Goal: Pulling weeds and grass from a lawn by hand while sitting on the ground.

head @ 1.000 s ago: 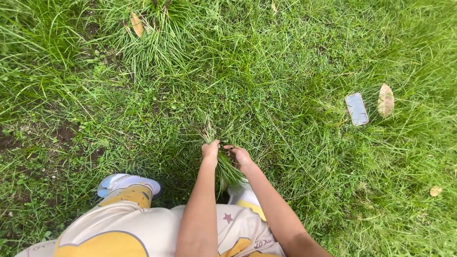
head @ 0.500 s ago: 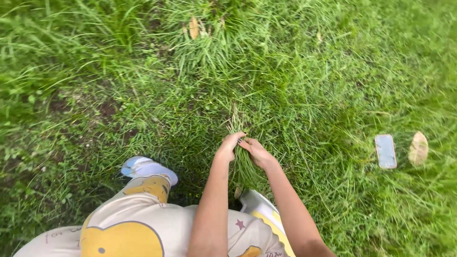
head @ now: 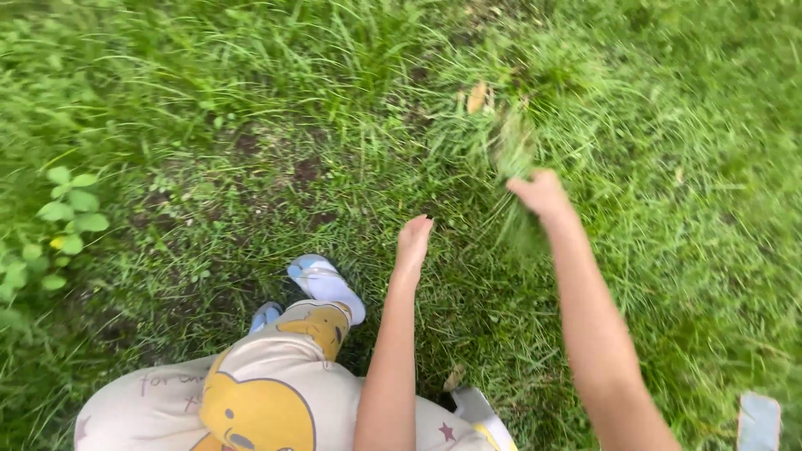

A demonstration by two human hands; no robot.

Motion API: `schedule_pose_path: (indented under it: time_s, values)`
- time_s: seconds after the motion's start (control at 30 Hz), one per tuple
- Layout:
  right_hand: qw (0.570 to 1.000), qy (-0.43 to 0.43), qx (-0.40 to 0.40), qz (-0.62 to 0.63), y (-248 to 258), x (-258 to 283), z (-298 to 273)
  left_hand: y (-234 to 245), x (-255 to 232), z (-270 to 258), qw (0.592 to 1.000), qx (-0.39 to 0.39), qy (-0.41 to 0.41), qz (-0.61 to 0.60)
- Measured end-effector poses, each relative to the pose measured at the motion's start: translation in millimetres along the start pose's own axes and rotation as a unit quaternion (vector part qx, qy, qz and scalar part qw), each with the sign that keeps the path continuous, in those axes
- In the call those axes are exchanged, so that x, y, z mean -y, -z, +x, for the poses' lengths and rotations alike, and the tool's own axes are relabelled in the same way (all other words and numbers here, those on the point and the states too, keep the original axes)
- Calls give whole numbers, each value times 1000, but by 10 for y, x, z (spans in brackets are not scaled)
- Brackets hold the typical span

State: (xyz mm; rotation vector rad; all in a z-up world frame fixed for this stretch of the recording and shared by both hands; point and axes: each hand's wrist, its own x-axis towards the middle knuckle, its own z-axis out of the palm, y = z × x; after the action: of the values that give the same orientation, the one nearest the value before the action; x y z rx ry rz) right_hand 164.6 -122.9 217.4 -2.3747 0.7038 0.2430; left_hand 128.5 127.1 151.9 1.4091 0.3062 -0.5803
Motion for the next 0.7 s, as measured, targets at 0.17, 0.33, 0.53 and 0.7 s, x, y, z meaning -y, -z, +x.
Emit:
schedule_pose_path:
  time_s: [0.17, 0.33, 0.53, 0.7]
  values:
    - [970, 64, -107, -208, 577, 566, 445, 330, -373, -219, 997, -46, -57, -37]
    - [941, 271, -125, -160, -330, 500, 799, 407, -93, 20, 988, -122, -81, -55]
    - [915, 344, 61, -204, -1090, 864, 286, 457, -477, 38, 974, -161, -155, 29]
    - [879, 444, 91, -146, -884, 1723, -564, 829, -1243, 60, 906, -204, -333, 166]
